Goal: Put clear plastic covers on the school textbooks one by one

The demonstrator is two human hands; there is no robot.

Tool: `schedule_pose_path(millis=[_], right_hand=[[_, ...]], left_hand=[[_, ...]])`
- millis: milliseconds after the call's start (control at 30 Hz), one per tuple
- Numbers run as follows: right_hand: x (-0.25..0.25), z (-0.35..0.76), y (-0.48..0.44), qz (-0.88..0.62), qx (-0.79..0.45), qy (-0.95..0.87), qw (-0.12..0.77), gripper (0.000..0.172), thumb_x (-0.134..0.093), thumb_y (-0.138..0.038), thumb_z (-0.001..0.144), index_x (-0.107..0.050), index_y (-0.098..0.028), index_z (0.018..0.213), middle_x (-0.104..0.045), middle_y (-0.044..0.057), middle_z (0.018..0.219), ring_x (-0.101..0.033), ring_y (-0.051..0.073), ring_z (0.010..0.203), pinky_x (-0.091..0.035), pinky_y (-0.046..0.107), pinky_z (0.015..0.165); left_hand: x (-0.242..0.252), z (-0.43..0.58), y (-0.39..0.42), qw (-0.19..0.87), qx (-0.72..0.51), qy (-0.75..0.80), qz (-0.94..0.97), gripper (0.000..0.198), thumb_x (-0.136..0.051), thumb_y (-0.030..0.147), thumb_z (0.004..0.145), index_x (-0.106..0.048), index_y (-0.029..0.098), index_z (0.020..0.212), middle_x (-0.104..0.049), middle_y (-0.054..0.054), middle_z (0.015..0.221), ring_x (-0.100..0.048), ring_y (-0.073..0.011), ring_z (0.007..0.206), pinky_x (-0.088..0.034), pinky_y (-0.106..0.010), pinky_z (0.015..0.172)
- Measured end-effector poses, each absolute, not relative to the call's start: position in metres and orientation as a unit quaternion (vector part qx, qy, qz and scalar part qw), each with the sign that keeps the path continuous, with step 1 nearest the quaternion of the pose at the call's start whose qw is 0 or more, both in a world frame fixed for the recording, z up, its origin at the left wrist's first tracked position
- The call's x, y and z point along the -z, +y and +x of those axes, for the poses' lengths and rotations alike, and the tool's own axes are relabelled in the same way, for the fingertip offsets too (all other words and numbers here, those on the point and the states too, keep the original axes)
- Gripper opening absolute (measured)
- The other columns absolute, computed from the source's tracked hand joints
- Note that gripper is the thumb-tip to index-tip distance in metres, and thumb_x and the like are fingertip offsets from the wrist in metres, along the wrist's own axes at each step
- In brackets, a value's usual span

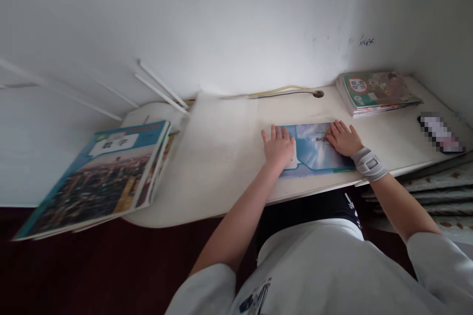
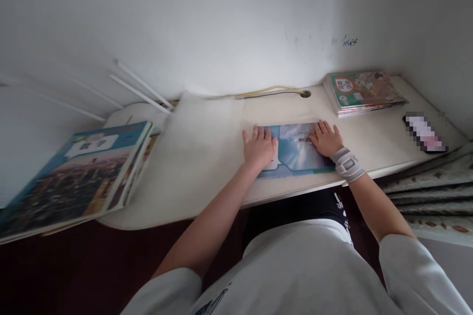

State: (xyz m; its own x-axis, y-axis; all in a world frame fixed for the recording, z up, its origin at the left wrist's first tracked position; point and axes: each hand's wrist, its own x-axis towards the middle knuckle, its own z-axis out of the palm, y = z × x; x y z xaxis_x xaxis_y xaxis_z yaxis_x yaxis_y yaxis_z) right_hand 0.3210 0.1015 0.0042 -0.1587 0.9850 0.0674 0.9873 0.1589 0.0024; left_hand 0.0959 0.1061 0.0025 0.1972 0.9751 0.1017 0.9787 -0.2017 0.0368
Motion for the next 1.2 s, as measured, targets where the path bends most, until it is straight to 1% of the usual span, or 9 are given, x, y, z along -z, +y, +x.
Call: schedule_pose_path(millis=[67,133,267,367,533,667,767,967,1200], right_hand=[[-0.013,0.31,0.103,-0.658,0.018,-0.751,0.047,0.05,-0.03,-0.034,0.092,-0.047,-0.005,0.129,-0.039,0.02,0.141,-0.036,0.03,0.13,-0.027,0.052,0.104],[-0.021,0.292,0.105,-0.659,0.002,-0.743,0.118,0.048,-0.028,-0.033,0.093,-0.05,-0.005,0.125,-0.044,0.019,0.138,-0.038,0.029,0.129,-0.028,0.049,0.104],[-0.02,0.247,0.109,-0.605,-0.072,-0.739,0.289,0.048,-0.022,-0.035,0.095,-0.052,-0.01,0.124,-0.051,0.014,0.133,-0.04,0.023,0.128,-0.032,0.042,0.104],[-0.006,0.231,0.111,-0.575,-0.105,-0.742,0.328,0.045,-0.024,-0.034,0.095,-0.054,-0.015,0.123,-0.055,0.011,0.129,-0.044,0.022,0.125,-0.034,0.041,0.104],[0.009,0.242,0.112,-0.536,-0.11,-0.781,0.301,0.052,-0.021,-0.039,0.095,-0.052,-0.011,0.126,-0.054,0.012,0.129,-0.04,0.022,0.129,-0.031,0.04,0.108],[0.01,0.259,0.111,-0.549,-0.076,-0.809,0.195,0.06,-0.024,-0.048,0.093,-0.043,-0.009,0.134,-0.042,0.014,0.14,-0.035,0.026,0.132,-0.028,0.043,0.108],[0.008,0.275,0.11,-0.567,-0.042,-0.814,0.119,0.061,-0.028,-0.05,0.092,-0.042,-0.009,0.135,-0.037,0.014,0.143,-0.033,0.028,0.133,-0.025,0.045,0.108],[0.009,0.304,0.111,-0.605,0.009,-0.794,0.061,0.061,-0.029,-0.049,0.092,-0.039,-0.011,0.138,-0.035,0.013,0.145,-0.03,0.027,0.134,-0.023,0.044,0.109],[0.015,0.322,0.114,-0.648,0.017,-0.759,0.059,0.062,-0.027,-0.048,0.092,-0.037,-0.007,0.137,-0.036,0.014,0.144,-0.028,0.027,0.135,-0.027,0.04,0.106]], left_hand=[[-0.008,0.111,0.099,0.05,0.078,-0.6,-0.795,0.049,-0.022,0.022,0.092,-0.044,0.008,0.133,-0.039,-0.018,0.142,-0.017,-0.0305,0.138,-0.002,-0.057,0.11],[-0.011,0.129,0.095,0.039,0.102,-0.568,-0.816,0.048,-0.023,0.019,0.091,-0.044,0.008,0.133,-0.04,-0.017,0.141,-0.019,-0.0301,0.138,-0.006,-0.057,0.11],[-0.007,0.156,0.101,-0.055,0.1,-0.545,-0.831,0.048,-0.03,0.026,0.092,-0.039,0.012,0.137,-0.041,-0.014,0.141,-0.023,-0.0292,0.136,-0.01,-0.052,0.111],[0.0,0.158,0.108,-0.106,0.075,-0.543,-0.829,0.05,-0.036,0.028,0.09,-0.038,0.013,0.137,-0.043,-0.014,0.14,-0.028,-0.0267,0.135,-0.005,-0.045,0.114],[0.005,0.146,0.111,-0.1,0.059,-0.522,-0.845,0.055,-0.034,0.032,0.09,-0.029,0.013,0.142,-0.039,-0.012,0.143,-0.024,-0.0257,0.136,-0.003,-0.044,0.114],[0.004,0.13,0.117,-0.072,0.046,-0.512,-0.854,0.054,-0.026,0.034,0.092,-0.024,0.017,0.144,-0.028,-0.006,0.149,-0.015,-0.0257,0.139,-0.011,-0.046,0.112],[0.005,0.11,0.126,-0.049,0.047,-0.542,-0.838,0.055,-0.02,0.038,0.093,-0.026,0.017,0.144,-0.025,-0.005,0.15,-0.017,-0.0256,0.139,-0.013,-0.047,0.112],[0.012,0.066,0.14,-0.052,0.044,-0.636,-0.769,0.057,-0.016,0.042,0.093,-0.028,0.015,0.142,-0.028,-0.008,0.149,-0.02,-0.0262,0.138,-0.018,-0.048,0.111],[0.017,0.058,0.137,-0.024,0.123,-0.697,-0.706,0.058,-0.027,0.04,0.091,-0.038,0.002,0.134,-0.037,-0.021,0.142,-0.027,-0.029,0.135,-0.02,-0.045,0.11]])
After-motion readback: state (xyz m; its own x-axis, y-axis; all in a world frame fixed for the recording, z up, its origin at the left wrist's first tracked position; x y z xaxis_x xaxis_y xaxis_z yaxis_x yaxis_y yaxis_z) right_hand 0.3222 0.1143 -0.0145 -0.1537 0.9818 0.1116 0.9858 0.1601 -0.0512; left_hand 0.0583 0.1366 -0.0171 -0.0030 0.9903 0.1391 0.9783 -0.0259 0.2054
